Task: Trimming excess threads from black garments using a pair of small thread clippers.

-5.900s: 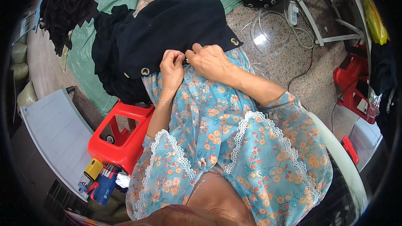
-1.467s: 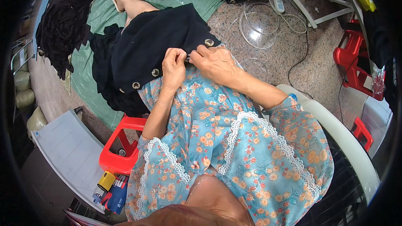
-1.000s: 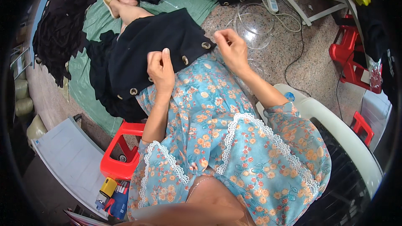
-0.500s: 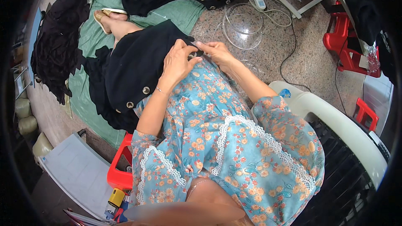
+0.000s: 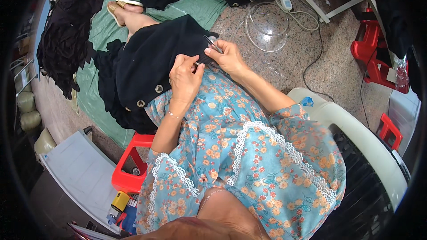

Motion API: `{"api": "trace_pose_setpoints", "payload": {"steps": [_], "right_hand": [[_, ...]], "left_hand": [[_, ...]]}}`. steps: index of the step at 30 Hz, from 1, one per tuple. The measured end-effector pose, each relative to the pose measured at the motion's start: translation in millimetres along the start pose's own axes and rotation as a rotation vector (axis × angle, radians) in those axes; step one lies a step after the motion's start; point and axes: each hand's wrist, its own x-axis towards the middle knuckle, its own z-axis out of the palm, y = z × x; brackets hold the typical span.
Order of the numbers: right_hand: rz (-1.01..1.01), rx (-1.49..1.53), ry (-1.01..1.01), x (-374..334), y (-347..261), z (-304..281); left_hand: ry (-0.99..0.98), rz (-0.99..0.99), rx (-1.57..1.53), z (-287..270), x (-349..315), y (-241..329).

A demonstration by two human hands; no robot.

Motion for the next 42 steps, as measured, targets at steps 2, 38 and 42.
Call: {"api": "trace_pose_setpoints", "payload": {"steps": [2,38,42], "right_hand": [[-0.036,-0.067,0.016,-2.9,-2.9,5.4],[-0.698,-1.113,-0.076,-30.4,-31.4,16.1],[-0.713,-1.22,-0.107,-26.8,-30.0,12.1]], "left_hand": [[0.008,-0.049,-0.01,-4.1,-0.3,2.0],[0.012,-0.29,-0.338,4.5,-0.2,-29.4],[0.021,-0.338,-0.336,8.2,2.1,-34.5]]}}
